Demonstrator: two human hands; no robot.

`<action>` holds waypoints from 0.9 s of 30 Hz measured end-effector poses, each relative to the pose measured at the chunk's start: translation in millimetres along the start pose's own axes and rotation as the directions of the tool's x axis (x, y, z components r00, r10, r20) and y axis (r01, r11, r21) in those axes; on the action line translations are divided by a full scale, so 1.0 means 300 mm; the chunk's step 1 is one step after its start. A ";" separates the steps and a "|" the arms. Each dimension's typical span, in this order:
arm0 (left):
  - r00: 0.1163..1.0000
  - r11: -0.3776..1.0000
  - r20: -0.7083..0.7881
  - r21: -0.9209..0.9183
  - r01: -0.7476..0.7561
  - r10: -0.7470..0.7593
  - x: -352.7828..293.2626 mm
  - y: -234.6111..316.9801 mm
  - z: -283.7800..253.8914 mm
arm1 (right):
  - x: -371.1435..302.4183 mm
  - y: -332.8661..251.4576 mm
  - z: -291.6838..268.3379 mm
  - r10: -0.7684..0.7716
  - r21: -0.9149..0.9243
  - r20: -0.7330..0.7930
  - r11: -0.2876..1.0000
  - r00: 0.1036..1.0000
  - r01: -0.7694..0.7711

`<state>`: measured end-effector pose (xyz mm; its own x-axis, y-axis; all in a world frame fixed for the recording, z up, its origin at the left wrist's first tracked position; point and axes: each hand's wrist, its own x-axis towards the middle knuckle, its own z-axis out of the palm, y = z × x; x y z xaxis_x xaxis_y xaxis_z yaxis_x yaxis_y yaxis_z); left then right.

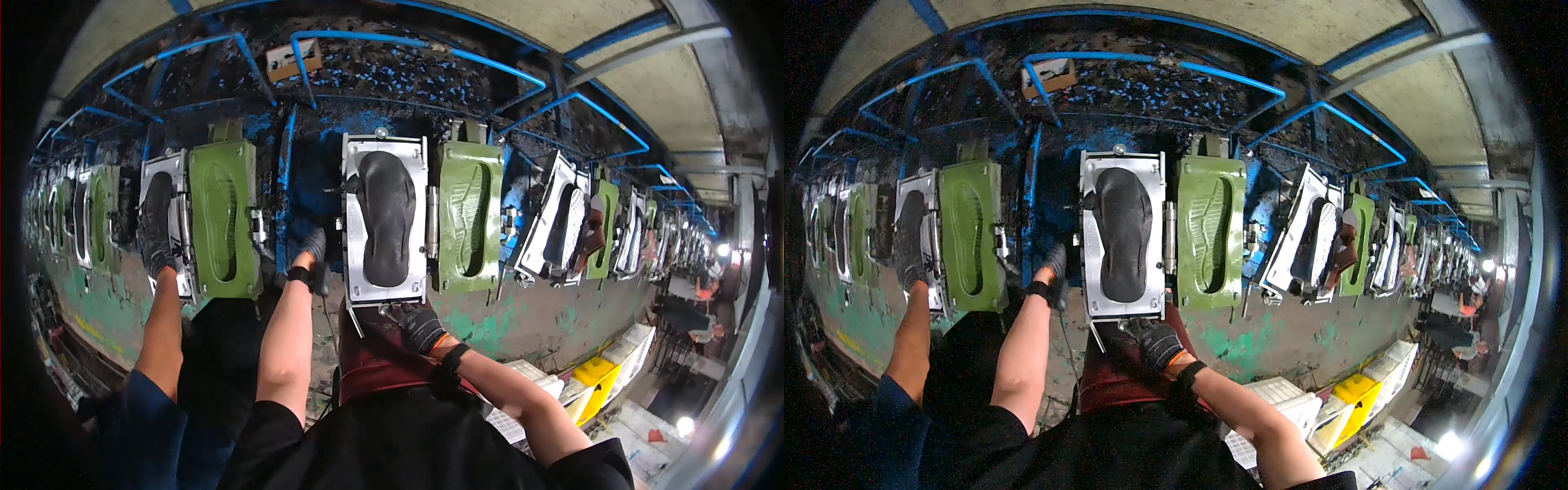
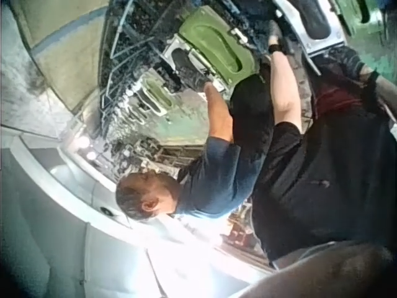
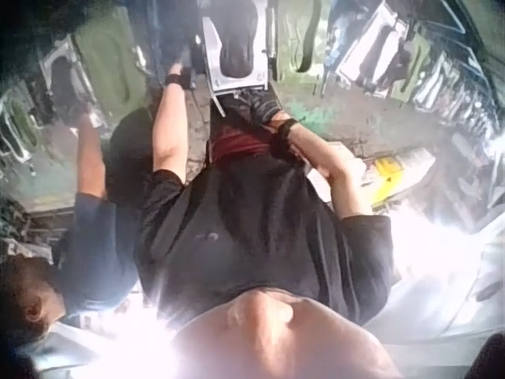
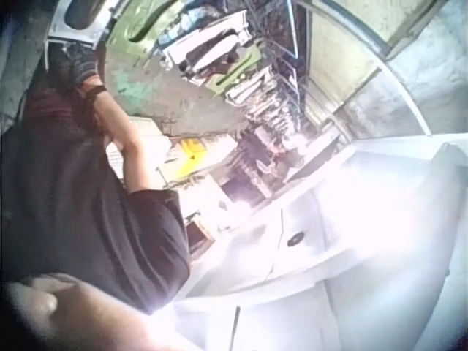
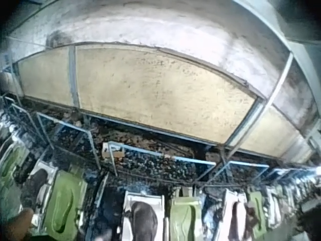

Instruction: Operating an industrial shoe lasting or sole attaching machine to shape and press footwear.

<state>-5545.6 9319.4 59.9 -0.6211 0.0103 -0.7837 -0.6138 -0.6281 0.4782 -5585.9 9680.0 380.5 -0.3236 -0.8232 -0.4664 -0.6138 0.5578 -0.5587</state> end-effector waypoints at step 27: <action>0.526 -0.600 0.841 0.488 -0.634 0.129 -0.167 -0.138 2.723 | -1.028 1.476 -0.537 0.694 0.591 -0.670 0.713 0.264 -0.377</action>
<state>-5887.0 9980.4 403.3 -0.8153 0.5788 -0.0172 0.5240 0.7501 0.4035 -5873.8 10164.1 387.4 -0.9937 0.0996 -0.0513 0.1096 0.7705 -0.6279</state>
